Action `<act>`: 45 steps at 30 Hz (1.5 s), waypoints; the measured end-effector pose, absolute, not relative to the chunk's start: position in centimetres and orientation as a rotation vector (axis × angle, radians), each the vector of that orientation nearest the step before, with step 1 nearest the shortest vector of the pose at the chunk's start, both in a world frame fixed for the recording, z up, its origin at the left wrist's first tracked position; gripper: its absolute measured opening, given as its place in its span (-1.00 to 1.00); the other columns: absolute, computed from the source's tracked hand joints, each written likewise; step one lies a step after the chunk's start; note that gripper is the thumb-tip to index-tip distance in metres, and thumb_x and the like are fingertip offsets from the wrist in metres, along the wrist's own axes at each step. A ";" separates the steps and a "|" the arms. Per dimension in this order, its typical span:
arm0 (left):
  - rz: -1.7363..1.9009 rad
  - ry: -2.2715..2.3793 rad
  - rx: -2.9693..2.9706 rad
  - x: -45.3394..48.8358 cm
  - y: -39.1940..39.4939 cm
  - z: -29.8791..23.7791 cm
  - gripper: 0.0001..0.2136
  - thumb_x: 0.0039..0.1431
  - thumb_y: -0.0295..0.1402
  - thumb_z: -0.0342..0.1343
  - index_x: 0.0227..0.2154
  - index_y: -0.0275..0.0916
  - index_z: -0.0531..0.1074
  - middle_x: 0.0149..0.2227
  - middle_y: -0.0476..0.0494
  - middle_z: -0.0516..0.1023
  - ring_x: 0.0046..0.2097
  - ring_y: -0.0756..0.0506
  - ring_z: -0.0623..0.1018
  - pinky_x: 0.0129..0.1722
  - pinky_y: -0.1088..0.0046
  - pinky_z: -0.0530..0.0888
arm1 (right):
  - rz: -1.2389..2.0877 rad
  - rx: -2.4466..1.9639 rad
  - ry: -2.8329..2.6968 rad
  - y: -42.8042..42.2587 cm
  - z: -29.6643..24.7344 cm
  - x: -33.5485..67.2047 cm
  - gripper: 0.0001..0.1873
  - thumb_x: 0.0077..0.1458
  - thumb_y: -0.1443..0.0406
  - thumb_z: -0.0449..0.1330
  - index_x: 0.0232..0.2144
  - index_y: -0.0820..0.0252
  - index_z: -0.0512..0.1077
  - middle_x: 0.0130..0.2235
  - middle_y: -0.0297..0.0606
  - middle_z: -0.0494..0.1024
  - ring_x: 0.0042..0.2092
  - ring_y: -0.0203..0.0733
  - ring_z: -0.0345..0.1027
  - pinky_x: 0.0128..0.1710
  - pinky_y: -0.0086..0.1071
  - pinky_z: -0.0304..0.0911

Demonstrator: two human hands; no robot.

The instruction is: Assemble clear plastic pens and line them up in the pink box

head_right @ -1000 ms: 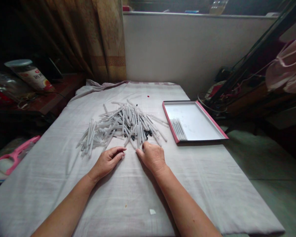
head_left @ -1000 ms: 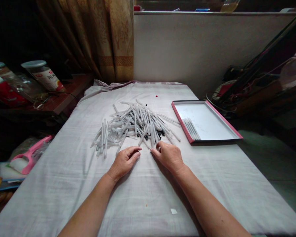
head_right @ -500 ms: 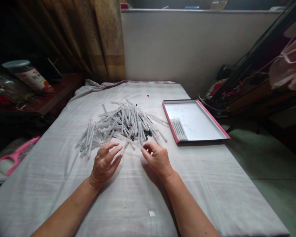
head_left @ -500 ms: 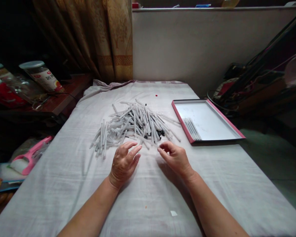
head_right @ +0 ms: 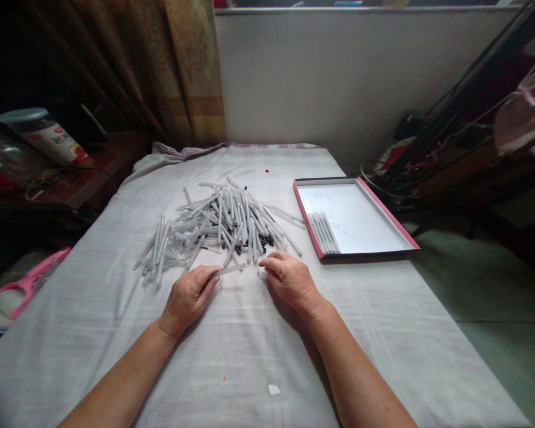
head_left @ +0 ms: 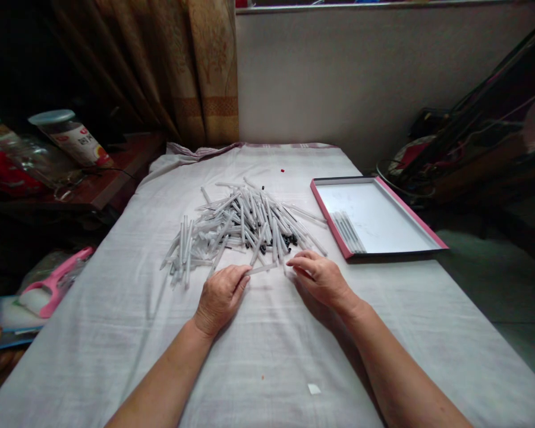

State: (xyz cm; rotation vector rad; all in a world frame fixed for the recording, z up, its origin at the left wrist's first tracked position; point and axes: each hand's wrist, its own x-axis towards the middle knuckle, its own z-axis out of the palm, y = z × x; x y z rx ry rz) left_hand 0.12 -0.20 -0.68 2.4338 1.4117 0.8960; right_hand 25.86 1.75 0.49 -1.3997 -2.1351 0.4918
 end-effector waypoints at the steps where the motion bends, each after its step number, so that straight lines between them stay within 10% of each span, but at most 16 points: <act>1: 0.893 1.406 2.413 0.1 -0.2 -0.6 -0.76 0.35 -0.31 -0.07 -0.06 -0.20 0.45 -0.20 -0.17 0.60 -0.17 -0.11 0.58 -0.12 0.37 0.49 | 0.408 -1.434 -2.274 1.9 0.7 25.9 -0.69 0.13 0.44 0.09 -0.18 0.07 0.56 -0.14 -0.21 0.58 -0.19 -0.21 0.46 -0.22 -0.40 0.31; 12: 0.940 1.388 2.262 0.0 0.0 -0.8 -0.79 0.31 -0.33 -0.03 -0.09 -0.20 0.45 -0.19 -0.16 0.60 -0.16 -0.11 0.57 -0.11 0.37 0.48 | -0.045 -1.136 -2.649 3.8 2.7 25.2 -0.72 0.22 0.43 0.05 -0.23 0.12 0.55 -0.19 -0.15 0.57 -0.25 -0.20 0.43 -0.30 -0.40 0.27; 17: 0.998 1.418 2.247 -0.1 0.1 -0.7 -0.79 0.31 -0.36 -0.02 -0.09 -0.20 0.45 -0.19 -0.16 0.60 -0.14 -0.11 0.56 -0.09 0.36 0.47 | 0.169 -1.101 -1.841 0.8 3.2 25.4 -0.82 0.22 0.30 0.14 -0.19 0.07 0.54 -0.16 -0.16 0.61 -0.17 -0.16 0.51 -0.20 -0.30 0.42; 24: 1.059 1.443 2.278 0.0 0.2 -0.4 -0.81 0.29 -0.38 0.00 -0.12 -0.20 0.46 -0.18 -0.15 0.59 -0.12 -0.13 0.55 -0.06 0.34 0.45 | 0.735 -1.110 -0.750 0.7 2.9 24.4 -0.74 0.10 0.12 0.26 -0.29 0.20 0.46 -0.39 -0.28 0.61 -0.45 -0.26 0.50 -0.56 -0.46 0.37; 45: 1.055 1.371 2.370 0.1 0.2 -0.7 -0.83 0.31 -0.39 0.01 -0.11 -0.22 0.45 -0.21 -0.14 0.60 -0.15 -0.11 0.57 -0.11 0.34 0.49 | 0.926 -1.096 -0.765 0.8 1.2 23.4 -0.73 0.06 0.11 0.28 -0.29 0.19 0.50 -0.38 -0.28 0.62 -0.43 -0.27 0.52 -0.53 -0.47 0.40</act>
